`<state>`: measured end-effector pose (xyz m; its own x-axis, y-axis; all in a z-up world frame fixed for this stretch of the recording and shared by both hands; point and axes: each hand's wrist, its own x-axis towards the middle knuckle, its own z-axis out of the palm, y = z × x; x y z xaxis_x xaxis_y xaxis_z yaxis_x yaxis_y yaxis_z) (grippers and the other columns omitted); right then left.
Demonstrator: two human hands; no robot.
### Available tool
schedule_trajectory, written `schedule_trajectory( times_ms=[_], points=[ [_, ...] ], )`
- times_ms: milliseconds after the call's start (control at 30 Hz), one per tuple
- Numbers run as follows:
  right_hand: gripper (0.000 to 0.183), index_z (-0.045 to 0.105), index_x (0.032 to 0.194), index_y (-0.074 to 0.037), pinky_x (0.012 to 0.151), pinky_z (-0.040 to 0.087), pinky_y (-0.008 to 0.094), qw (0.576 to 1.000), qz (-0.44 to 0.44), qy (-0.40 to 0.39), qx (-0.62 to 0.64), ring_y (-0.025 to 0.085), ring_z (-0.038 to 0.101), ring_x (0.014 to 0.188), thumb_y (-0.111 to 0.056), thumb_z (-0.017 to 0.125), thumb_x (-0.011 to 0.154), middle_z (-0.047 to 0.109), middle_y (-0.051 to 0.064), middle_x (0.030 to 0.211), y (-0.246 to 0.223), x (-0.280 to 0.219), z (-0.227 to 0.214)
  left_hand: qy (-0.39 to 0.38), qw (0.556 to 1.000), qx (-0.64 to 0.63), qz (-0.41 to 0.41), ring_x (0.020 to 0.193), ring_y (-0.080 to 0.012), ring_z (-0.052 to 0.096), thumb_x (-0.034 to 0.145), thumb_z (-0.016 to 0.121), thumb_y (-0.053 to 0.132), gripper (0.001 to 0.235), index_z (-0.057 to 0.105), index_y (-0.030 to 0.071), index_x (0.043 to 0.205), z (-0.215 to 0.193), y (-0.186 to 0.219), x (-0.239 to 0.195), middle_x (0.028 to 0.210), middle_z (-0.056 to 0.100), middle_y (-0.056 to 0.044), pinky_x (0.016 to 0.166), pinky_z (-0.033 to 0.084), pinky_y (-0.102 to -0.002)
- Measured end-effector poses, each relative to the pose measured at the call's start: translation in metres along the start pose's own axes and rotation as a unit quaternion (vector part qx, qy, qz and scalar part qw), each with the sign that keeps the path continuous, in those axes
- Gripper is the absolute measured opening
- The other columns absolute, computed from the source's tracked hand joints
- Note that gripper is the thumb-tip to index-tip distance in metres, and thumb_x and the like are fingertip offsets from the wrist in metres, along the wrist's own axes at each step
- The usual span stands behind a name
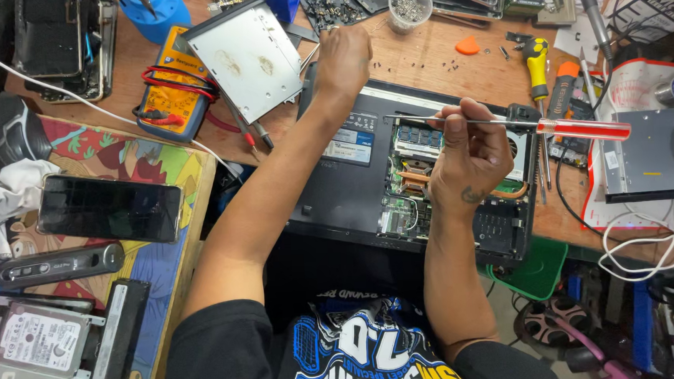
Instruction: The person disassembles a laptop by removing screws and the optical drive. They use a screwdriver to loosen screws and remove the drive, then place it on the table. The person continues to remove additional screws from the laptop chassis.
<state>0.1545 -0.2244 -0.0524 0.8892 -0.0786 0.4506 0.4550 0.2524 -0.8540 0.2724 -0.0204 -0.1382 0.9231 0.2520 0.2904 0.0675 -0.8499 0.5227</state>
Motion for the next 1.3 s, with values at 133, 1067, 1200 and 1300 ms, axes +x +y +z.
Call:
schedule_trajectory(
  times_ms=[133, 1067, 1200, 1300],
  points=[
    [0.023, 0.065, 0.121, 0.005, 0.089, 0.066, 0.039, 1.000, 0.001, -0.003, -0.003, 0.020, 0.072, 0.098, -0.006, 0.074, 0.103, 0.073, 0.015, 0.105, 0.000, 0.001, 0.002, -0.004, 0.989, -0.142, -0.045, 0.088, -0.0239, 0.074, 0.086, 0.068, 0.001, 0.016, 0.079, 0.010, 0.092, -0.026, -0.004, 0.003, 0.096, 0.076, -0.011, 0.083, 0.059, -0.033],
    [0.011, 0.059, 0.113, 0.004, 0.086, 0.062, 0.031, 0.889, -0.034, -0.361, -0.279, 0.022, 0.079, 0.098, 0.002, 0.064, 0.104, 0.077, 0.015, 0.101, -0.029, -0.032, 0.116, 0.120, 0.931, -0.334, -0.091, 0.090, -0.0217, 0.076, 0.099, 0.065, 0.006, 0.012, 0.075, 0.001, 0.105, -0.211, -0.018, -0.174, 0.101, 0.076, -0.012, 0.076, 0.058, -0.031],
    [0.010, 0.060, 0.112, 0.004, 0.084, 0.062, 0.031, 0.885, -0.040, -0.365, -0.285, 0.021, 0.079, 0.096, 0.001, 0.066, 0.104, 0.078, 0.015, 0.099, -0.028, -0.033, 0.115, 0.129, 0.934, -0.323, -0.078, 0.087, -0.0218, 0.075, 0.099, 0.065, 0.005, 0.012, 0.074, 0.000, 0.105, -0.209, -0.021, -0.179, 0.098, 0.075, -0.012, 0.074, 0.056, -0.031],
    [0.009, 0.061, 0.114, 0.004, 0.089, 0.063, 0.032, 0.901, -0.036, -0.347, -0.259, 0.021, 0.078, 0.100, 0.001, 0.064, 0.106, 0.077, 0.016, 0.103, -0.030, -0.029, 0.110, 0.135, 0.929, -0.334, -0.086, 0.082, -0.0185, 0.074, 0.098, 0.067, 0.004, 0.012, 0.075, 0.000, 0.106, -0.210, -0.022, -0.182, 0.095, 0.075, -0.011, 0.070, 0.056, -0.029]
  ],
)
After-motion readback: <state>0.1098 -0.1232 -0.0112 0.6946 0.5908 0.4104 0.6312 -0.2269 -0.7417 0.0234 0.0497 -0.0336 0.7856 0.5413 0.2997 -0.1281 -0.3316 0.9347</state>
